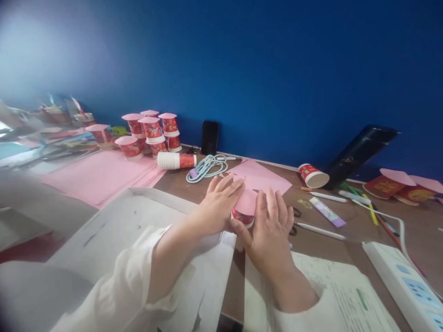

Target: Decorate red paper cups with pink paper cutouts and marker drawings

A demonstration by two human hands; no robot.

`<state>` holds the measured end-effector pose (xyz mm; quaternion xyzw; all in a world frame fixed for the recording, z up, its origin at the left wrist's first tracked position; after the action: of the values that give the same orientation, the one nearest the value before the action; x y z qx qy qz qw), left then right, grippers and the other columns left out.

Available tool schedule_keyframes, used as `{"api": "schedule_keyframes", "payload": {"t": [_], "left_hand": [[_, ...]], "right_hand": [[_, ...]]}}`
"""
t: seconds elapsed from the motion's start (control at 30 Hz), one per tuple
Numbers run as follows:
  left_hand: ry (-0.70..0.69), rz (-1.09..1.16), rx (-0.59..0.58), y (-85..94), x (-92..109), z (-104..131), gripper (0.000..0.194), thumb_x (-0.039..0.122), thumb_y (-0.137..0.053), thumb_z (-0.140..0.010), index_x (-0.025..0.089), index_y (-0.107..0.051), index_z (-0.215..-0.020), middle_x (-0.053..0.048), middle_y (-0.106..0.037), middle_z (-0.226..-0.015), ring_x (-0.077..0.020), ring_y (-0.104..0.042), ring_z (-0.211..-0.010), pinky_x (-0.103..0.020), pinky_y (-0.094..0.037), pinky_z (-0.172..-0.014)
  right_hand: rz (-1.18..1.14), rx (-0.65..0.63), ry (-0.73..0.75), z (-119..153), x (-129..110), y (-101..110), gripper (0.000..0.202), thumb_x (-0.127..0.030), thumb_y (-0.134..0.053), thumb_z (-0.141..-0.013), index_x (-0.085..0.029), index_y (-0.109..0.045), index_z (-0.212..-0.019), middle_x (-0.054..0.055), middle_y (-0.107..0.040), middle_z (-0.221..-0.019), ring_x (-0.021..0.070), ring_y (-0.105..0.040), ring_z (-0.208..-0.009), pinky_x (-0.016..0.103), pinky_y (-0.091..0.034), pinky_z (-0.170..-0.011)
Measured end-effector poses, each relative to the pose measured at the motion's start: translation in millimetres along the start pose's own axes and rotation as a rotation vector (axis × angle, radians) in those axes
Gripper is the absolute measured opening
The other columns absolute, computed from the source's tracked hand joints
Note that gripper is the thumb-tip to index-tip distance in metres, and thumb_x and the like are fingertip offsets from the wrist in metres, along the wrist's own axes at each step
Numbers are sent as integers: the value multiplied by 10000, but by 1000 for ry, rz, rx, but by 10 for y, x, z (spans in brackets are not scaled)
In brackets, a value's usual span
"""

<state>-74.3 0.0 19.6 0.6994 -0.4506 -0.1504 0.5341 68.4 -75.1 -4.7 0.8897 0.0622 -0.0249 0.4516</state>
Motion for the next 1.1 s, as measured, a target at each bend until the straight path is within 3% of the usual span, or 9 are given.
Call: {"api": "schedule_keyframes", "payload": {"t": [0.23, 0.43, 0.53, 0.6, 0.67, 0.73, 0.8, 0.9, 1.1], "left_hand": [[5, -31, 0, 38, 39, 20, 680, 256, -570, -789, 146, -387, -1435, -113, -349, -1567, -340, -203, -1468, -566, -57, -1198], [56, 79, -32, -4, 32, -7, 724, 221, -586, -744, 159, -389, -1438, -119, -348, -1565, -346, -196, -1470, -586, -82, -1194], [187, 274, -60, 9, -57, -28, 861, 171, -598, -694, 142, -286, -1496, -161, -312, -1574, -340, -189, -1477, -570, -135, -1190], [288, 507, -90, 38, -158, -33, 919, 148, -579, -704, 140, -184, -1533, -190, -331, -1557, -320, -286, -1444, -509, -258, -1163], [324, 786, -201, 45, -248, -32, 1047, 179, -645, -684, 190, -63, -1555, -202, -318, -1561, -307, -430, -1360, -454, -394, -1079], [333, 949, -277, 25, -305, -30, 1167, 268, -761, -634, 195, -49, -1555, -219, -366, -1528, -303, -495, -1301, -429, -447, -1023], [320, 941, -273, -24, -317, -36, 1216, 335, -850, -543, 186, -168, -1539, -207, -487, -1436, -308, -534, -1251, -433, -455, -1011], [347, 775, -181, -129, -268, -59, 1105, 413, -892, -448, 202, -422, -1426, -150, -600, -1302, -326, -569, -1186, -455, -471, -986], [351, 597, -21, -225, -143, -103, 746, 437, -856, -528, 216, -615, -1199, -94, -684, -1117, -308, -614, -1067, -409, -521, -879]], "right_hand": [[43, -16, -10, -18, -10, 9, 797, -673, -294, -922, -106, -348, -1479, 233, -358, -1530, 394, -237, -1442, 654, -238, -1091], [31, -21, -14, -22, -16, 2, 783, -683, -296, -918, -119, -391, -1453, 217, -392, -1515, 386, -255, -1437, 656, -216, -1102], [-93, -23, -76, -18, 36, -27, 901, -734, -358, -871, -82, -319, -1491, 258, -348, -1526, 396, -244, -1440, 645, -218, -1111], [-248, -22, -153, -31, 114, -23, 987, -760, -405, -833, -66, -256, -1518, 276, -315, -1534, 406, -252, -1434, 632, -239, -1113], [-444, 3, -266, -55, 222, 5, 918, -721, -395, -864, -110, -244, -1532, 242, -329, -1535, 383, -299, -1420, 599, -286, -1109], [-600, 74, -380, -83, 336, 45, 755, -642, -367, -920, -180, -312, -1514, 187, -390, -1513, 339, -379, -1384, 544, -350, -1088], [-675, 159, -435, -110, 426, 75, 647, -589, -366, -948, -200, -411, -1462, 165, -459, -1463, 320, -455, -1325, 513, -401, -1047], [-686, 233, -460, -139, 486, 82, 587, -574, -368, -956, -182, -525, -1365, 164, -546, -1365, 315, -519, -1240, 522, -413, -1014], [-614, 253, -440, -154, 388, 102, 583, -605, -370, -939, -163, -603, -1239, 152, -626, -1172, 308, -546, -1155, 536, -384, -1020]]}}
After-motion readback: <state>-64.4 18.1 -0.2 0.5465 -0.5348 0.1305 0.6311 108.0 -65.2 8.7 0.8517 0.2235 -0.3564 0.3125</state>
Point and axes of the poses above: each hand's wrist, its own z-axis away from the middle knuckle, its own y-axis out of the back of the hand, x = y × z, the point moved 2 cm from there along -z, towards the middle knuckle
